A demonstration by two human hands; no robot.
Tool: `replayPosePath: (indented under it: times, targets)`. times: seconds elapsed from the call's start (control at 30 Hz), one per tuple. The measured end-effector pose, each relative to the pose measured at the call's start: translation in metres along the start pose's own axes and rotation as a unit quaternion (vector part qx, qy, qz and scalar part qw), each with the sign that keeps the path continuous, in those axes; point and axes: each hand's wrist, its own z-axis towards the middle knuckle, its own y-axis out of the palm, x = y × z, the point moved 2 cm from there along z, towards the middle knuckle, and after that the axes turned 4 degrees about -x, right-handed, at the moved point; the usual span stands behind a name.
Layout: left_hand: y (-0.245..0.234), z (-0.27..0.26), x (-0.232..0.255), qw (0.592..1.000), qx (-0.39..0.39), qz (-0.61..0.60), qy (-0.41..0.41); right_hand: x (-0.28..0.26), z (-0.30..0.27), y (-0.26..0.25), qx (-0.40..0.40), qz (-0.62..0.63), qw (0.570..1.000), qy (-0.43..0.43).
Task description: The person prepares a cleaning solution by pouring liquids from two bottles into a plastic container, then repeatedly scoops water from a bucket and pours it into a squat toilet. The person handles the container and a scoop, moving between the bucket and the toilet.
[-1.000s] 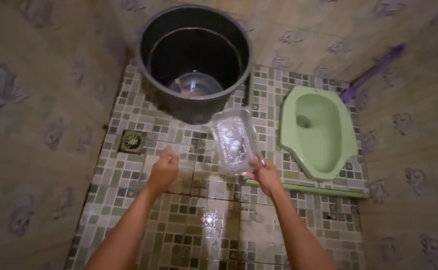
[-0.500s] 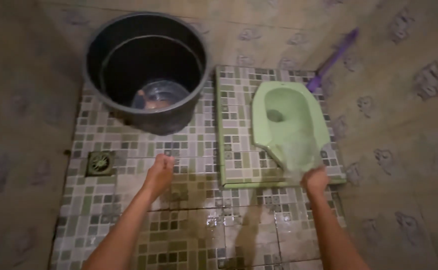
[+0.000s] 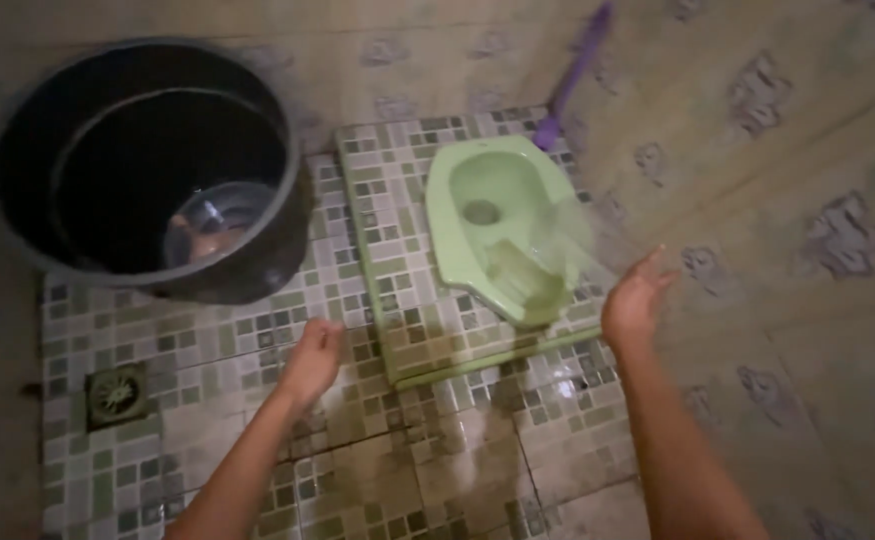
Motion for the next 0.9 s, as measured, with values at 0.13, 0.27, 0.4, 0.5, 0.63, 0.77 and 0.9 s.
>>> replayPosePath:
  times: [0.13,0.27,0.4,0.5,0.63,0.77,0.9]
  targets:
    - [0.013,0.005,0.038,0.999,0.006,0.051,0.013,0.029,0.001,0.023,-0.03,0.127,0.976,0.174]
    - [0.022,0.005,0.061,0.998,-0.025,0.052,-0.023,0.069,-0.015,0.071,-0.023,0.047,0.995,0.081]
    - [0.029,0.007,0.071,0.998,-0.034,0.051,0.007,0.09,-0.052,0.085,0.091,0.155,0.975,0.132]
    - [0.039,0.004,0.072,0.996,-0.064,0.064,-0.01,0.106,-0.094,0.075,0.076,0.107,0.991,0.031]
    - [0.054,0.009,0.073,0.995,-0.071,0.067,0.022,0.132,-0.139,0.065,-0.009,0.067,0.973,0.223]
    - [0.075,0.017,0.074,0.993,-0.094,0.051,0.049,0.152,-0.201,0.026,-0.046,0.022,0.961,0.273]
    - [0.099,0.012,0.069,0.985,-0.128,0.103,0.053,0.139,-0.231,-0.035,-0.147,-0.03,0.954,0.259]
